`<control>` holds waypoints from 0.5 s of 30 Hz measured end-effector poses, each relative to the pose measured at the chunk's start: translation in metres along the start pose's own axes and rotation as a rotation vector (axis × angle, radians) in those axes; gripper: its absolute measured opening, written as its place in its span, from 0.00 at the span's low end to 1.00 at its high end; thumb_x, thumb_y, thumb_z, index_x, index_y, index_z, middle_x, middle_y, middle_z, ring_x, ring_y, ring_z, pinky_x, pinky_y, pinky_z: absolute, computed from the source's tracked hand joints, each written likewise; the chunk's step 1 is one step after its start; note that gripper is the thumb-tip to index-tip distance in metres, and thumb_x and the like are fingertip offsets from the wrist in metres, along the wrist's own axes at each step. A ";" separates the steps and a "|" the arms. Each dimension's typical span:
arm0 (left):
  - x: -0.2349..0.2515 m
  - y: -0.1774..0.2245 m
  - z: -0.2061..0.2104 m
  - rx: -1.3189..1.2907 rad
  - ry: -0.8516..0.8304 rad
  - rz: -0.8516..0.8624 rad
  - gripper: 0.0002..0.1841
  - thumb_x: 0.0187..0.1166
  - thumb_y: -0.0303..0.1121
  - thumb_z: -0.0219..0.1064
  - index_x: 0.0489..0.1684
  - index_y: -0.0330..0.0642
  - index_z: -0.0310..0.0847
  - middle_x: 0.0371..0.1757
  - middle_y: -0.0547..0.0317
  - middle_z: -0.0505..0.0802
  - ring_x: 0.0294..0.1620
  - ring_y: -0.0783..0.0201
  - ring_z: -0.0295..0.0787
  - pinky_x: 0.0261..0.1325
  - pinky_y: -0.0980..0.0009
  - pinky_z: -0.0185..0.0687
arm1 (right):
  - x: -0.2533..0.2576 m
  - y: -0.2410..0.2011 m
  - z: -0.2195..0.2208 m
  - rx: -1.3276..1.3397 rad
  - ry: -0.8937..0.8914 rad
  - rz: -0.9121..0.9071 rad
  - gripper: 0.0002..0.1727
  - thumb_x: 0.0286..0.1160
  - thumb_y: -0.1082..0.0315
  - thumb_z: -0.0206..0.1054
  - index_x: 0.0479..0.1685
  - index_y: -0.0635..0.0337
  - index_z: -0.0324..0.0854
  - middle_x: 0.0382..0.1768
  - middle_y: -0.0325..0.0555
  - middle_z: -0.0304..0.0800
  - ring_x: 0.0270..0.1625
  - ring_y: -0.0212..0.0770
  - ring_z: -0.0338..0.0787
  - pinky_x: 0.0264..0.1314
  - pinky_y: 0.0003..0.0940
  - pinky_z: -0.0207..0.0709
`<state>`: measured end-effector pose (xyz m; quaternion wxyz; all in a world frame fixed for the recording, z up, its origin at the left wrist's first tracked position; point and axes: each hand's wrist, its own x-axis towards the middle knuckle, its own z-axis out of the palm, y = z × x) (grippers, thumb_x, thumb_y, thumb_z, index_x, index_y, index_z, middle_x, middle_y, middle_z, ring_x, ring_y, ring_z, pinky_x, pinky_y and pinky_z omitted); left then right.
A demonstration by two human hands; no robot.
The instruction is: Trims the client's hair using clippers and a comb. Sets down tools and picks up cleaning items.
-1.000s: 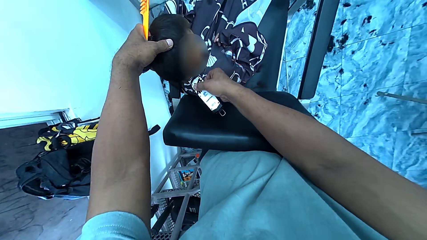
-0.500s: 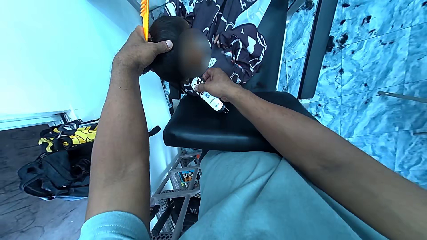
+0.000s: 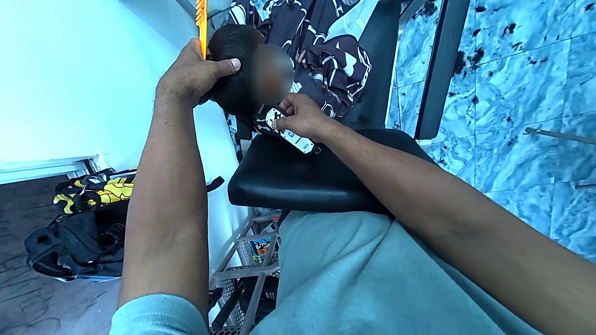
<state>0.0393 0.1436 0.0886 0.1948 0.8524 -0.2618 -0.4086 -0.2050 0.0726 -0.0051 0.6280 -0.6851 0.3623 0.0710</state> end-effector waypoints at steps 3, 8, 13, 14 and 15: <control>0.001 -0.001 0.001 -0.001 0.000 -0.006 0.36 0.69 0.53 0.80 0.69 0.42 0.66 0.51 0.53 0.91 0.42 0.63 0.94 0.42 0.62 0.94 | -0.001 -0.004 0.000 -0.078 0.026 0.050 0.29 0.58 0.53 0.85 0.56 0.59 0.82 0.41 0.50 0.89 0.45 0.49 0.89 0.49 0.57 0.83; 0.001 0.000 0.000 -0.016 -0.001 -0.007 0.38 0.67 0.53 0.81 0.70 0.43 0.66 0.52 0.53 0.91 0.44 0.62 0.95 0.44 0.61 0.94 | -0.002 -0.006 -0.001 -0.066 0.027 -0.022 0.30 0.59 0.53 0.85 0.58 0.56 0.82 0.43 0.47 0.90 0.45 0.46 0.90 0.50 0.54 0.85; 0.000 0.000 0.000 -0.017 -0.008 -0.003 0.36 0.69 0.52 0.80 0.68 0.42 0.66 0.51 0.52 0.90 0.43 0.62 0.94 0.43 0.61 0.94 | -0.005 -0.009 -0.003 -0.180 0.046 -0.009 0.29 0.60 0.51 0.83 0.57 0.57 0.82 0.43 0.49 0.90 0.48 0.50 0.90 0.51 0.59 0.83; 0.000 0.001 0.000 -0.018 -0.008 -0.002 0.36 0.69 0.52 0.80 0.68 0.42 0.66 0.51 0.52 0.90 0.43 0.62 0.94 0.43 0.61 0.94 | -0.004 -0.009 -0.004 -0.160 0.040 -0.033 0.29 0.61 0.51 0.83 0.58 0.56 0.82 0.44 0.47 0.90 0.47 0.48 0.90 0.51 0.57 0.84; 0.000 0.000 0.000 -0.020 -0.006 -0.002 0.36 0.69 0.52 0.80 0.68 0.42 0.66 0.51 0.53 0.91 0.42 0.62 0.95 0.42 0.61 0.94 | -0.004 -0.008 -0.004 -0.137 0.028 -0.067 0.29 0.61 0.51 0.84 0.59 0.55 0.82 0.44 0.46 0.91 0.46 0.46 0.91 0.51 0.55 0.85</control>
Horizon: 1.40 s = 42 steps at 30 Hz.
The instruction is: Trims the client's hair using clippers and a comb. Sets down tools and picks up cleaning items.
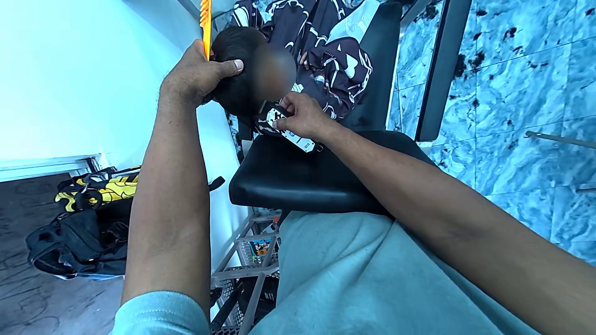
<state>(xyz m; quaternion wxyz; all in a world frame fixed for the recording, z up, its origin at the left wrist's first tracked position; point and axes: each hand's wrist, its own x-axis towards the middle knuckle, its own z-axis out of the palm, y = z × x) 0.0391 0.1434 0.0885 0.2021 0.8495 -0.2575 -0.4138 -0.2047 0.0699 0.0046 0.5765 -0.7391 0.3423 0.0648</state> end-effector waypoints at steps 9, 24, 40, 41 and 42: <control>0.002 -0.002 0.000 0.005 0.010 0.001 0.37 0.67 0.51 0.81 0.69 0.41 0.66 0.53 0.52 0.91 0.46 0.62 0.95 0.47 0.60 0.94 | 0.000 -0.001 -0.002 0.012 0.002 -0.027 0.29 0.61 0.51 0.83 0.60 0.54 0.82 0.46 0.45 0.91 0.47 0.45 0.91 0.52 0.54 0.85; 0.004 -0.002 0.000 0.017 0.013 -0.002 0.38 0.66 0.53 0.81 0.69 0.42 0.66 0.53 0.52 0.90 0.46 0.62 0.94 0.47 0.60 0.94 | 0.005 -0.002 -0.006 0.105 -0.009 -0.034 0.29 0.60 0.54 0.85 0.60 0.56 0.82 0.45 0.46 0.91 0.45 0.43 0.91 0.51 0.50 0.87; 0.001 -0.003 -0.001 -0.016 -0.002 -0.007 0.37 0.68 0.51 0.81 0.69 0.41 0.66 0.53 0.50 0.91 0.45 0.60 0.95 0.44 0.58 0.95 | 0.009 -0.006 -0.017 0.164 -0.028 -0.050 0.28 0.58 0.57 0.86 0.57 0.58 0.83 0.43 0.48 0.91 0.43 0.43 0.91 0.51 0.48 0.86; 0.000 -0.004 -0.002 -0.019 -0.003 -0.008 0.37 0.68 0.51 0.81 0.69 0.41 0.66 0.53 0.51 0.91 0.45 0.60 0.95 0.44 0.59 0.95 | 0.009 -0.008 -0.017 0.167 -0.032 -0.057 0.27 0.59 0.58 0.85 0.57 0.58 0.82 0.43 0.47 0.91 0.43 0.42 0.91 0.51 0.48 0.86; -0.001 -0.004 -0.002 -0.021 -0.002 -0.011 0.37 0.68 0.51 0.81 0.69 0.41 0.66 0.53 0.50 0.91 0.45 0.60 0.95 0.44 0.59 0.95 | 0.009 -0.011 -0.019 0.100 -0.034 -0.047 0.27 0.60 0.57 0.84 0.57 0.58 0.82 0.43 0.47 0.90 0.45 0.44 0.90 0.52 0.50 0.85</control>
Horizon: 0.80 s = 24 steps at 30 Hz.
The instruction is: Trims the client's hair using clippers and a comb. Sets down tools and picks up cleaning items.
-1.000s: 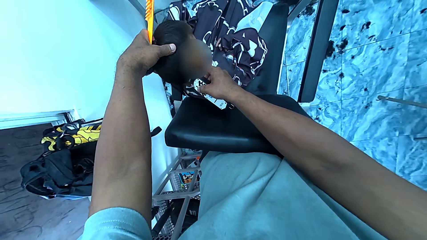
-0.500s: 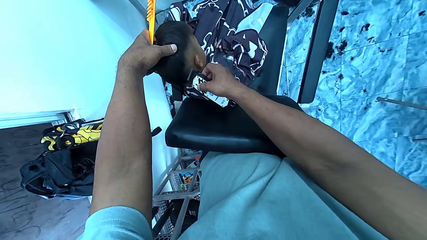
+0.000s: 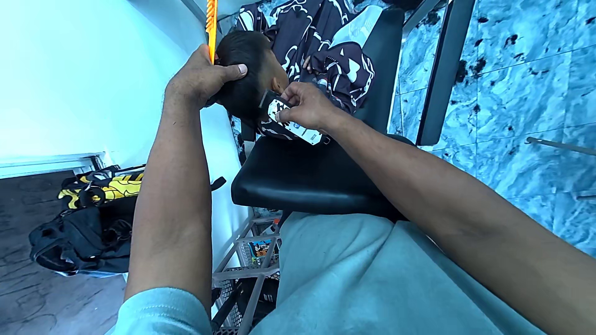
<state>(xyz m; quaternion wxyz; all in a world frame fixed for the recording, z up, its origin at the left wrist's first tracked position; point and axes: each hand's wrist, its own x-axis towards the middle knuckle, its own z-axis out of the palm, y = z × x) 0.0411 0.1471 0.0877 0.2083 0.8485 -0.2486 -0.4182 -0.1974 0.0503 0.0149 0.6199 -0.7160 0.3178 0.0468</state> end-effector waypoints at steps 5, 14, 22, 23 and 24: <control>0.000 0.001 0.001 0.004 0.003 0.005 0.38 0.68 0.51 0.81 0.70 0.41 0.65 0.54 0.51 0.90 0.45 0.61 0.95 0.44 0.60 0.95 | 0.001 -0.001 -0.003 -0.052 0.011 0.025 0.28 0.58 0.56 0.84 0.57 0.58 0.83 0.43 0.49 0.90 0.45 0.46 0.89 0.50 0.53 0.84; 0.000 0.004 0.001 0.014 -0.006 0.001 0.37 0.68 0.51 0.81 0.69 0.41 0.66 0.52 0.51 0.91 0.45 0.62 0.95 0.45 0.61 0.94 | 0.001 -0.006 -0.007 0.028 0.010 0.023 0.27 0.59 0.57 0.85 0.57 0.58 0.83 0.43 0.47 0.91 0.45 0.43 0.91 0.52 0.50 0.85; 0.002 0.001 -0.001 0.014 -0.002 0.026 0.38 0.66 0.51 0.82 0.70 0.41 0.66 0.53 0.50 0.90 0.46 0.60 0.94 0.46 0.58 0.94 | 0.000 -0.010 -0.011 0.113 -0.045 0.045 0.26 0.64 0.61 0.84 0.58 0.63 0.81 0.43 0.51 0.90 0.45 0.44 0.91 0.52 0.46 0.86; -0.001 0.001 0.000 0.026 -0.006 0.026 0.38 0.67 0.51 0.81 0.69 0.41 0.66 0.53 0.50 0.90 0.46 0.60 0.94 0.46 0.58 0.94 | 0.001 -0.008 -0.011 -0.011 -0.058 0.074 0.25 0.62 0.60 0.83 0.57 0.63 0.83 0.44 0.52 0.90 0.47 0.48 0.90 0.53 0.53 0.84; -0.003 0.003 0.001 0.030 -0.008 0.032 0.37 0.69 0.51 0.80 0.69 0.39 0.67 0.53 0.49 0.90 0.45 0.59 0.94 0.46 0.56 0.94 | 0.002 -0.005 -0.012 -0.139 -0.061 0.094 0.24 0.60 0.59 0.83 0.54 0.62 0.84 0.42 0.54 0.90 0.47 0.52 0.90 0.51 0.59 0.83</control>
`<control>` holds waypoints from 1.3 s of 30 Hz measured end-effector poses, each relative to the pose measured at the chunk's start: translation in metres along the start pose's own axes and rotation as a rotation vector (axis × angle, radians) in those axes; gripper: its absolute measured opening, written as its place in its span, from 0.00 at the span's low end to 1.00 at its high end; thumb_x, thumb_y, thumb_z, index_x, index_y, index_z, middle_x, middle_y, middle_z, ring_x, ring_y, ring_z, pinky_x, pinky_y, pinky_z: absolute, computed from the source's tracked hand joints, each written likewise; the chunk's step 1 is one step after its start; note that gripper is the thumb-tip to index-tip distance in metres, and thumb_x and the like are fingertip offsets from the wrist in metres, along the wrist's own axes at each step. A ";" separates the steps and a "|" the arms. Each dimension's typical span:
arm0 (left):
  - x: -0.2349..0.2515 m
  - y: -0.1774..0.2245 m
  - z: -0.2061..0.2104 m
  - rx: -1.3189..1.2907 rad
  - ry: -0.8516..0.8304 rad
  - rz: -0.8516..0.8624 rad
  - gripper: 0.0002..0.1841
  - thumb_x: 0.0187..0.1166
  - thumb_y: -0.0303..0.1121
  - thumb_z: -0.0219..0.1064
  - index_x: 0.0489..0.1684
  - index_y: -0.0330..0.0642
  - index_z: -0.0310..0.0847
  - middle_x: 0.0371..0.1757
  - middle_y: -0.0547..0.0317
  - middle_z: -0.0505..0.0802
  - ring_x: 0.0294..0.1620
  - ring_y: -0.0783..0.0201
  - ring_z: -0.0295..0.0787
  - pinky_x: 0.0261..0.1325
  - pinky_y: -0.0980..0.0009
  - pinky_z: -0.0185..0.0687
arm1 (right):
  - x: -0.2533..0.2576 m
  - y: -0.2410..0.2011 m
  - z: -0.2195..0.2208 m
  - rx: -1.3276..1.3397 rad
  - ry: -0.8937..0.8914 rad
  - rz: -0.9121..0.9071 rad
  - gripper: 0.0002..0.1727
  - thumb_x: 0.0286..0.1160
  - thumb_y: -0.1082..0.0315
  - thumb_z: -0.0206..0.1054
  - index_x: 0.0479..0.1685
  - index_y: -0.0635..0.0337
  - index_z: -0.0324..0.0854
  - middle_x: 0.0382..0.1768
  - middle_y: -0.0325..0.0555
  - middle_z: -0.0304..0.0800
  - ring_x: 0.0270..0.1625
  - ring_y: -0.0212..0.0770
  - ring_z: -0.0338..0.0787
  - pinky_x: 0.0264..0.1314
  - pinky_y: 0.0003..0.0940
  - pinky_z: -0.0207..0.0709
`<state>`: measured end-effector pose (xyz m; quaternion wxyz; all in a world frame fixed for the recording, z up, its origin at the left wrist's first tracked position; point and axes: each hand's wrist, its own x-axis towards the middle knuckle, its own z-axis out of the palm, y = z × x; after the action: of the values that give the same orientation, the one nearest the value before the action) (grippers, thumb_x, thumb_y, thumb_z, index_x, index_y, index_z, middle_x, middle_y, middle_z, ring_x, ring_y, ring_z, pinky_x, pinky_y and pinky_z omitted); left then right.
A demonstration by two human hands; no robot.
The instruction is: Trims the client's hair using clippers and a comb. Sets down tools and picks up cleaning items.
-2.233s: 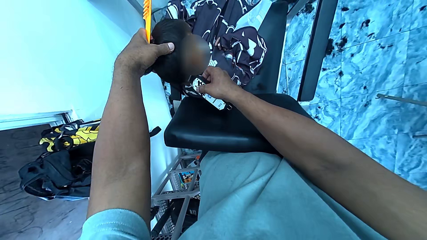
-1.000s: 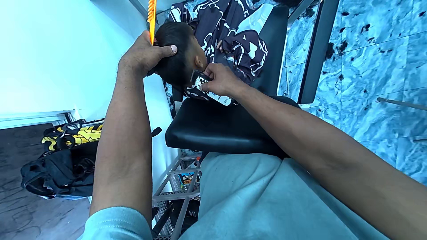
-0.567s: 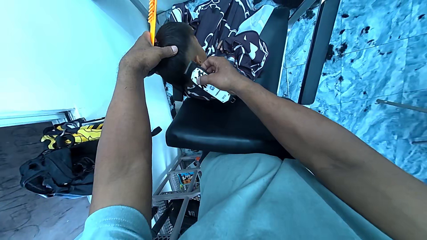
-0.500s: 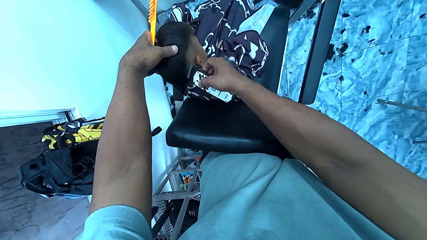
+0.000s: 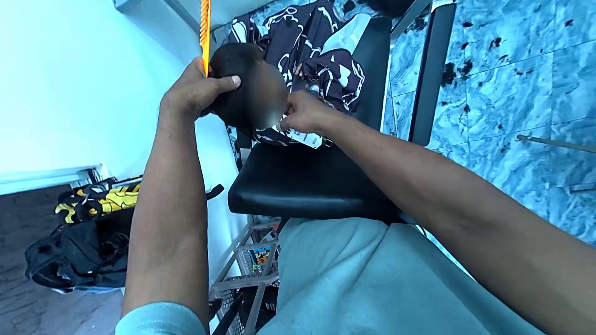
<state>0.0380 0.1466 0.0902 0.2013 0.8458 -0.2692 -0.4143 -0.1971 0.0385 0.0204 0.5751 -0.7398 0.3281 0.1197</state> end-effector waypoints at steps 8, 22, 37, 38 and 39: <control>0.000 -0.001 0.000 -0.012 0.003 -0.006 0.35 0.70 0.50 0.79 0.67 0.41 0.66 0.50 0.52 0.90 0.45 0.62 0.93 0.47 0.60 0.93 | 0.006 0.005 0.004 -0.122 -0.011 0.090 0.18 0.62 0.54 0.78 0.40 0.59 0.83 0.38 0.53 0.87 0.44 0.55 0.88 0.43 0.63 0.80; 0.007 -0.003 -0.002 0.003 0.014 -0.012 0.36 0.68 0.51 0.80 0.66 0.42 0.65 0.50 0.52 0.90 0.44 0.62 0.93 0.46 0.60 0.92 | 0.002 0.003 0.000 0.025 0.013 -0.015 0.22 0.61 0.53 0.80 0.48 0.60 0.86 0.38 0.50 0.90 0.43 0.50 0.89 0.46 0.58 0.82; 0.004 -0.004 0.000 -0.051 0.000 -0.016 0.36 0.69 0.48 0.81 0.69 0.40 0.65 0.52 0.49 0.90 0.47 0.58 0.94 0.48 0.56 0.94 | 0.001 0.001 -0.001 -0.021 -0.006 -0.040 0.23 0.63 0.54 0.80 0.53 0.59 0.85 0.42 0.50 0.91 0.47 0.49 0.90 0.51 0.57 0.82; 0.004 -0.003 0.000 -0.050 0.002 -0.021 0.37 0.69 0.48 0.81 0.69 0.40 0.64 0.53 0.49 0.90 0.47 0.58 0.94 0.48 0.56 0.94 | 0.000 0.000 -0.001 -0.064 -0.005 -0.032 0.22 0.63 0.54 0.80 0.51 0.59 0.85 0.42 0.50 0.90 0.47 0.51 0.90 0.49 0.59 0.82; 0.002 -0.002 0.000 -0.049 0.007 -0.024 0.37 0.68 0.48 0.81 0.69 0.40 0.64 0.53 0.49 0.90 0.47 0.58 0.95 0.48 0.56 0.95 | 0.000 -0.002 -0.001 -0.107 -0.004 -0.017 0.21 0.62 0.54 0.79 0.48 0.59 0.84 0.41 0.52 0.89 0.46 0.52 0.89 0.47 0.61 0.81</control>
<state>0.0398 0.1470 0.0875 0.2177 0.8454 -0.2479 -0.4201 -0.1963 0.0378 0.0221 0.5362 -0.7721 0.3138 0.1338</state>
